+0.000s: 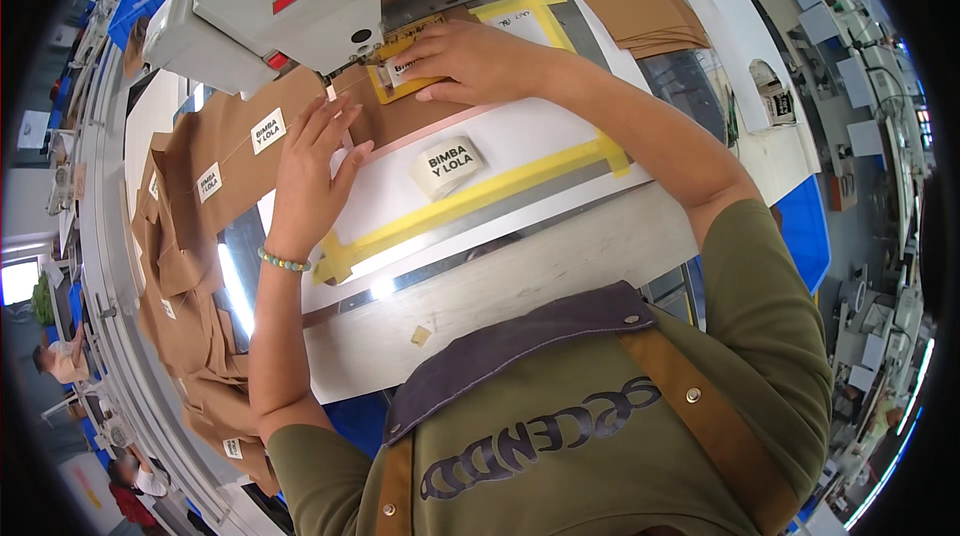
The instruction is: Sewing 'Bimba y Lola' labels onto leather or fabric panels using an industrial sewing machine.
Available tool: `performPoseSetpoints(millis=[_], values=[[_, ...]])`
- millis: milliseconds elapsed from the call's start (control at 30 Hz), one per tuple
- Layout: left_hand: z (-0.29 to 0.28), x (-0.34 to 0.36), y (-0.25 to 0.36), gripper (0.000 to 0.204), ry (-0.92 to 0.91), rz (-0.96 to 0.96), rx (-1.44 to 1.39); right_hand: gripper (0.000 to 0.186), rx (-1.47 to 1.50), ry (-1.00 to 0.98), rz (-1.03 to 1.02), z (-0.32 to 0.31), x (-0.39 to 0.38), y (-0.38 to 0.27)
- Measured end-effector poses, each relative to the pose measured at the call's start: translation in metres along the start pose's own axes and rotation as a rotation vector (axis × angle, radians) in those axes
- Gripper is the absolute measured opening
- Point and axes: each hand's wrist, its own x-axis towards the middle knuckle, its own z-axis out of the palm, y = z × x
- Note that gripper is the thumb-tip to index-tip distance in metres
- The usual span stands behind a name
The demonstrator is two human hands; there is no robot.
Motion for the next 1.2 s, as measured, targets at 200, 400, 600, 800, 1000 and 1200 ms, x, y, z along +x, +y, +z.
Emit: performPoseSetpoints(millis=[200, 400, 600, 800, 1000, 1200], values=[[0.000, 0.004, -0.004, 0.043, -0.007, -0.022, 0.000, 0.041, 0.027, 0.046, -0.005, 0.003, 0.004, 0.008], [-0.001, 0.001, -0.008, 0.043, -0.008, -0.015, 0.006, 0.040, 0.012, 0.046, 0.019, 0.005, 0.014, 0.014], [0.006, 0.008, -0.017, 0.045, -0.037, 0.000, 0.020, 0.044, 0.020, 0.067, 0.039, 0.006, 0.012, 0.017], [0.015, 0.012, -0.022, 0.052, -0.073, -0.011, 0.008, 0.046, 0.110, -0.003, 0.133, -0.009, -0.015, 0.025], [0.018, 0.027, -0.018, 0.054, -0.064, 0.048, -0.006, 0.041, -0.053, 0.395, 0.343, -0.017, -0.062, 0.091], [0.021, 0.035, -0.014, 0.053, -0.055, 0.053, -0.002, 0.034, -0.031, 0.601, 0.487, -0.013, -0.067, 0.107]])
